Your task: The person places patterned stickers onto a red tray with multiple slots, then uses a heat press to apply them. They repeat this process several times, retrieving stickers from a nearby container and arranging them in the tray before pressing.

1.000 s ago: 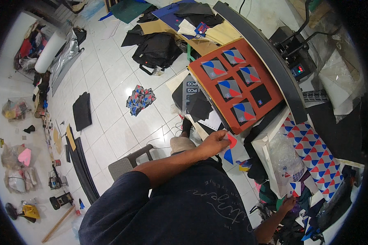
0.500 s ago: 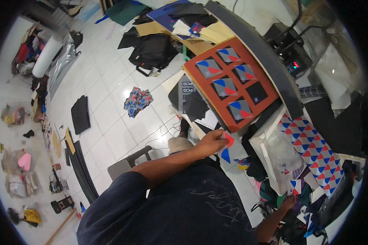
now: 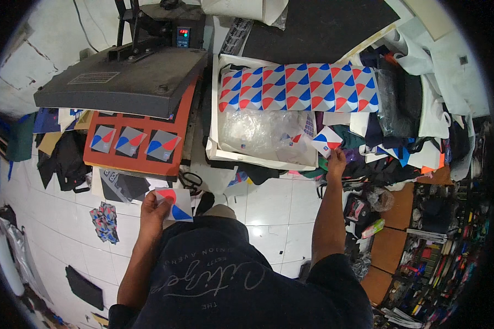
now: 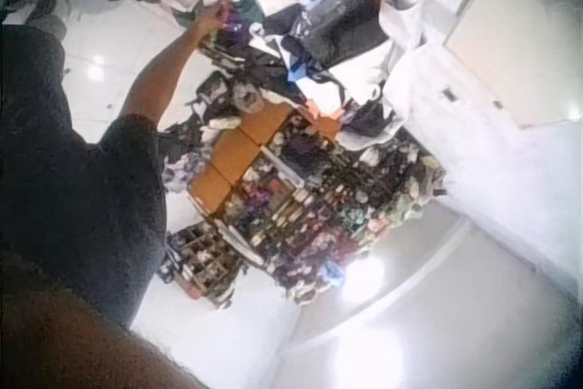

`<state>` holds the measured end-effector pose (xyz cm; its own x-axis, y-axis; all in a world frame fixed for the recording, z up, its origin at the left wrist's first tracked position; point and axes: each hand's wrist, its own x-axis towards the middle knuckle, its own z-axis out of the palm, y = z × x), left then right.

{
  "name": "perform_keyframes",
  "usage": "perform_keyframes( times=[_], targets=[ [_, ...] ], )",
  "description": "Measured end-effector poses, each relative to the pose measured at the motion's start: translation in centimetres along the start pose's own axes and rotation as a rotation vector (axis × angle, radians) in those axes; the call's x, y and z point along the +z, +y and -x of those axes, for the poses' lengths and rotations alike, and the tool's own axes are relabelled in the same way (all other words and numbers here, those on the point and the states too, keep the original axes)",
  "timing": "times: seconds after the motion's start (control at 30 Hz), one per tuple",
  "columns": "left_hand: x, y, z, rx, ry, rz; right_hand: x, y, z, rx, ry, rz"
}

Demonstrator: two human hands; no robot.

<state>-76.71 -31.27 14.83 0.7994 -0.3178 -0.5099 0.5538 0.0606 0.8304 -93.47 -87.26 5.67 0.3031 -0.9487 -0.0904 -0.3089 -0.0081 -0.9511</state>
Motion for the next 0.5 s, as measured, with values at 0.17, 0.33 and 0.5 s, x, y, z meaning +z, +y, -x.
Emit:
perform_keyframes(
  times=[0.17,0.33,0.5],
  targets=[
    [0.3,1.4,-0.3,0.043,0.021,-0.052,1.8,1.2,0.9,-0.150,-0.120,0.020],
    [0.7,2.9,-0.1,0.027,0.116,0.036,1.6,5.5,1.0,-0.245,-0.134,0.514],
    [-3.4,1.1,-0.7,0.063,0.129,0.171,6.1,0.7,6.6,-0.241,-0.181,0.230]
  ],
)
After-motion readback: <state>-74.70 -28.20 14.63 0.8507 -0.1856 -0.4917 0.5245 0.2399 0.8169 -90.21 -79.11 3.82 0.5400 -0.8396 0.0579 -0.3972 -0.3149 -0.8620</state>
